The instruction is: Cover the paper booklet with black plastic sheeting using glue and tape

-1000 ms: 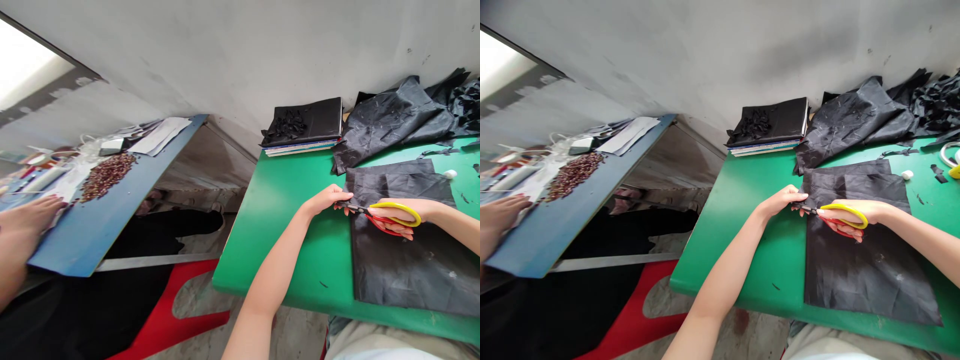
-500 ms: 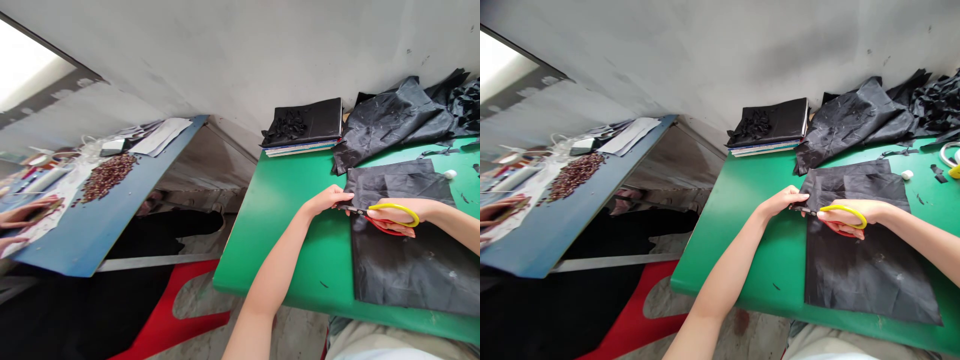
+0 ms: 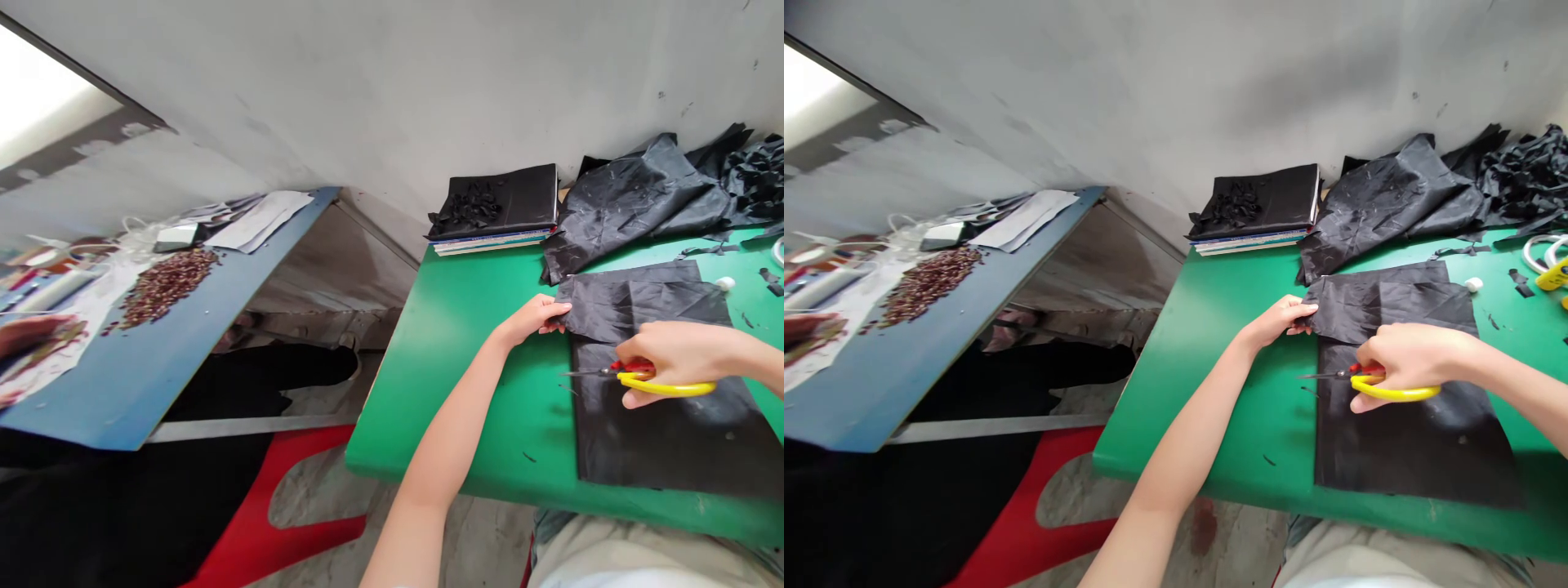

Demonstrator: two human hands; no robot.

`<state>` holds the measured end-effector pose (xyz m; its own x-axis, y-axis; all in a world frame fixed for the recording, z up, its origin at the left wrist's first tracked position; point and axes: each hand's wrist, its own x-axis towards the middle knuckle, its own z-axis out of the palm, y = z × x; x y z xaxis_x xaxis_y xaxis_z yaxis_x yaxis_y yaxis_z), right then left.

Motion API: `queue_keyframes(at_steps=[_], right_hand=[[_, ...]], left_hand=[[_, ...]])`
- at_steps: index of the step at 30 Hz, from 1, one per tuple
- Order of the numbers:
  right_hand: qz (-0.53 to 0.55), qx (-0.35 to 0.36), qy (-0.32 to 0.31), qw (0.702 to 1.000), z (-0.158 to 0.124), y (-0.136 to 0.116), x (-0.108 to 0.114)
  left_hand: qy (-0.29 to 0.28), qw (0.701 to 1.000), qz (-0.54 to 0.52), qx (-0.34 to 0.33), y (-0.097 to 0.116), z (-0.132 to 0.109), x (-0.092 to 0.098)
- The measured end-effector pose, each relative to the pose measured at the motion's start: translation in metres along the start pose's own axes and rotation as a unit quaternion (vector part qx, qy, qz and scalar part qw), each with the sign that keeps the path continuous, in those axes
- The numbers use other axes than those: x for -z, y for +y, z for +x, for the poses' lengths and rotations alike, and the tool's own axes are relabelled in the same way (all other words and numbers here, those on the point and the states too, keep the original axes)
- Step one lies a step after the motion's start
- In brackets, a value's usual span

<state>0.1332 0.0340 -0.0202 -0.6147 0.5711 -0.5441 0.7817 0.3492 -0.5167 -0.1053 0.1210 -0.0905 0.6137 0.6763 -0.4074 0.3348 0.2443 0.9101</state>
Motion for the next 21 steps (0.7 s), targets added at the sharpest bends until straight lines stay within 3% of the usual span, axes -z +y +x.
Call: queue_keyframes(at_steps=[2, 7, 13, 17, 21], right_hand=[[-0.101, -0.083, 0.088, 0.988, -0.019, -0.003, 0.006], [-0.115, -0.202, 0.223, 0.947, -0.056, 0.026, 0.012], [-0.077, -0.304, 0.427, 0.848, -0.062, 0.083, -0.014], [0.026, -0.345, 0.474, 0.810, -0.061, 0.102, -0.039], [0.061, -0.346, 0.500, 0.792, -0.060, 0.104, -0.048]], left_hand=[[0.008, 1.000, -0.003, -0.003, -0.001, 0.001, 0.000], [0.027, 0.999, -0.011, -0.013, -0.002, 0.003, -0.001], [0.053, 0.998, -0.022, -0.024, -0.001, 0.006, -0.005], [0.050, 0.998, -0.019, -0.025, -0.002, 0.007, -0.004], [0.026, 1.000, -0.012, -0.001, 0.000, 0.003, 0.002]])
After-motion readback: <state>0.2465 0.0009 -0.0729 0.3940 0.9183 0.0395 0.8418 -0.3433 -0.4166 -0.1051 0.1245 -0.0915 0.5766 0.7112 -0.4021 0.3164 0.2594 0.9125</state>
